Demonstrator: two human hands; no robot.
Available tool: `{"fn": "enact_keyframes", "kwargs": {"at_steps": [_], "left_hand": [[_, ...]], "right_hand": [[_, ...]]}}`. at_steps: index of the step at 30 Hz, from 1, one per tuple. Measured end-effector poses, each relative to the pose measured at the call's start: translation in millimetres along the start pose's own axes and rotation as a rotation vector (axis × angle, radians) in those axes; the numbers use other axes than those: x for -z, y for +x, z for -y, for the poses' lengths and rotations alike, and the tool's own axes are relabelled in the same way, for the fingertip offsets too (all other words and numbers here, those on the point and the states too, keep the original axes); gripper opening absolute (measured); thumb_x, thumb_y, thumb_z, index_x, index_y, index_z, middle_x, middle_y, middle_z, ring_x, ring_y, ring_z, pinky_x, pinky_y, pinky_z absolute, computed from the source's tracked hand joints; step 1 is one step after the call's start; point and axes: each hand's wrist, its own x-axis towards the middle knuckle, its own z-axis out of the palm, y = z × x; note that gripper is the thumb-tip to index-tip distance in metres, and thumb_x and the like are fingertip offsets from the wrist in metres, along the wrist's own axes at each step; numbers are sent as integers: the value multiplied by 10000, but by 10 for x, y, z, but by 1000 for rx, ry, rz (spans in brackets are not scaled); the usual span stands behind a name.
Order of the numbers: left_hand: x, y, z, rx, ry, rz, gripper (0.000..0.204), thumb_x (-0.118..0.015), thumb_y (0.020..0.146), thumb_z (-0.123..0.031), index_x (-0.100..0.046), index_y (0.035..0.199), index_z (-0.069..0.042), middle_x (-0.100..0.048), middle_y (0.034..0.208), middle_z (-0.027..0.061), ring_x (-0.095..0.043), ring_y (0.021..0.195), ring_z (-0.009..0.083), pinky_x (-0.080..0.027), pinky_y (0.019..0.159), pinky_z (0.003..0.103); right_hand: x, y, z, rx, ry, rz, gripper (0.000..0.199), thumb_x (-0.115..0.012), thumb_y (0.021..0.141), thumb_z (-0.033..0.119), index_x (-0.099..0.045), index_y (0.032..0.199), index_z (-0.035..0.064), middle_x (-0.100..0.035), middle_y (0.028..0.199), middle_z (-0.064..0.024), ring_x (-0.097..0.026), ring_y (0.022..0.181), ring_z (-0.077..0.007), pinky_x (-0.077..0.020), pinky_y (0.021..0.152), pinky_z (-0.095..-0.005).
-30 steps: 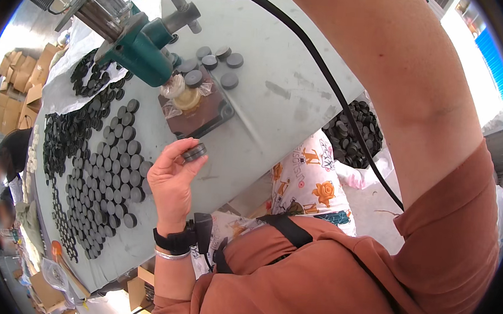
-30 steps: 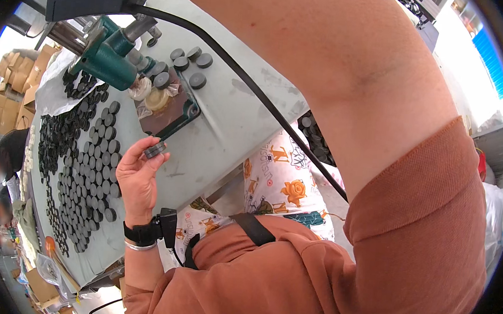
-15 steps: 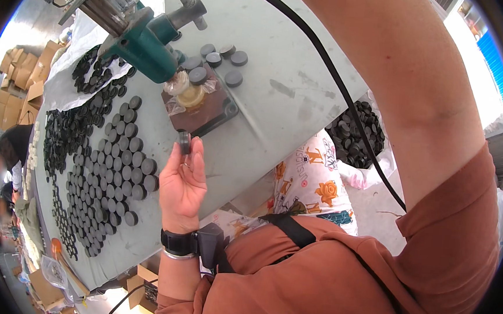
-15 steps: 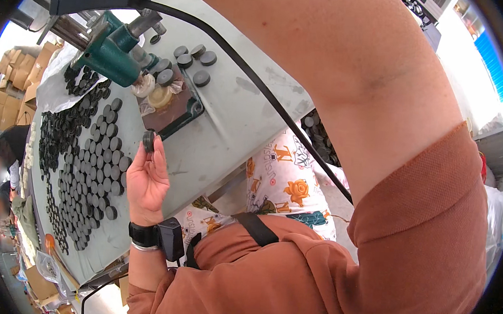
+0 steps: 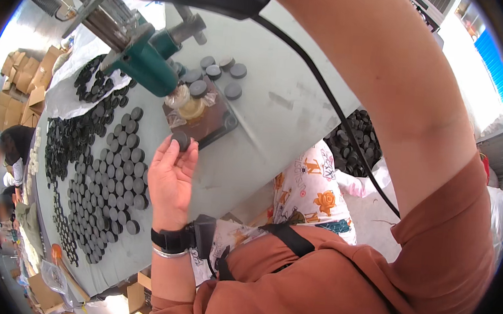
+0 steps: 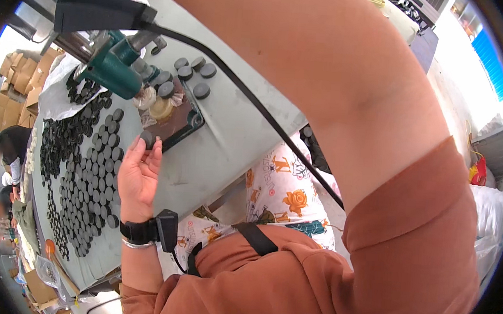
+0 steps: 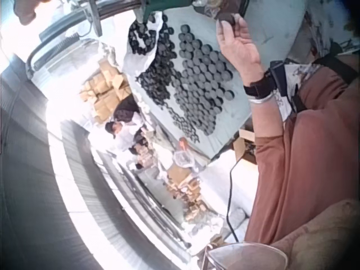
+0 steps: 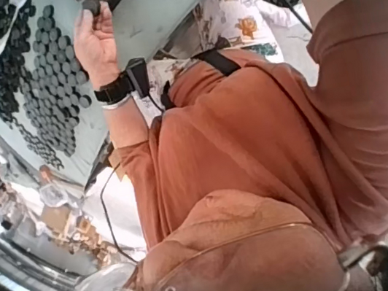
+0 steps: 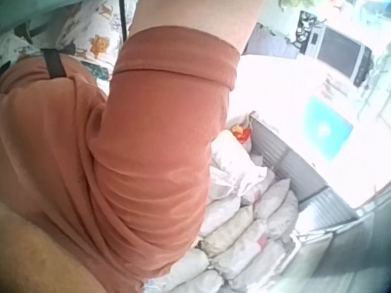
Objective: The person picks up a black disc, places it onto the base of a press, and pulls the lever to compress it. They then remove the pressed disc and set it aside before repeating the process with another disc.
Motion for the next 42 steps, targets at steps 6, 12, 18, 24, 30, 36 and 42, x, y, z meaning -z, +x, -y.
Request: {"fn": "enact_keyframes", "kwargs": {"at_steps": [6, 12, 18, 24, 30, 36, 42], "left_hand": [[-385, 124, -61, -49, 410, 102, 326, -587, 916, -19, -506, 1215, 83, -622, 1011, 125, -672, 842, 239, -589, 722, 304], [-740, 353, 279, -106, 294, 87, 561, -606, 902, -10, -301, 1356, 113, -580, 1051, 146, -648, 874, 231, -583, 762, 307], [-980, 628, 402, -83, 234, 248, 742, -587, 922, -32, -93, 1455, 118, -450, 1304, 229, -600, 1039, 273, -521, 915, 375], [-780, 265, 324, -9, 656, 362, 365, -564, 945, -125, -516, 1244, 80, -608, 1168, 160, -641, 962, 233, -533, 806, 338], [-163, -146, -167, -301, 918, -29, 257, -625, 902, -61, -613, 1137, 41, -660, 959, 83, -656, 795, 134, -527, 672, 239], [-26, -226, -231, -419, 931, 20, 210, -568, 919, 2, -584, 1116, 72, -639, 964, 90, -622, 846, 131, -513, 759, 248], [21, -434, 66, -470, 1131, 81, 166, -590, 881, 37, -614, 1045, 40, -633, 884, 94, -624, 790, 153, -512, 738, 269]], "right_hand": [[-101, 44, 48, 109, -208, -164, 250, -499, 881, 132, -711, 961, 28, -701, 969, -183, -701, 836, -295, -560, 682, -378], [28, -181, 146, -289, 438, -180, 283, -548, 847, 196, -691, 1012, 16, -670, 1049, -232, -646, 1020, -343, -506, 868, -406], [286, -521, 312, -473, 775, -233, 388, -561, 822, 262, -648, 1048, -42, -648, 1099, -251, -598, 1102, -362, -460, 937, -375], [495, -473, 328, -534, 951, -54, 468, -563, 834, 298, -614, 1098, -85, -623, 1131, -284, -592, 1107, -378, -451, 959, -385], [238, -228, 0, -576, 902, 90, 383, -576, 828, 426, -687, 903, 67, -680, 867, -86, -634, 806, -183, -495, 781, -307], [-267, -52, -377, -471, 812, 117, 381, -558, 846, 452, -727, 859, 111, -700, 759, -12, -647, 681, -179, -502, 670, -333], [-443, -1151, -915, -537, 472, 30, 275, -548, 787, 292, -730, 806, 86, -681, 758, -132, -653, 719, -310, -519, 693, -410]]}}
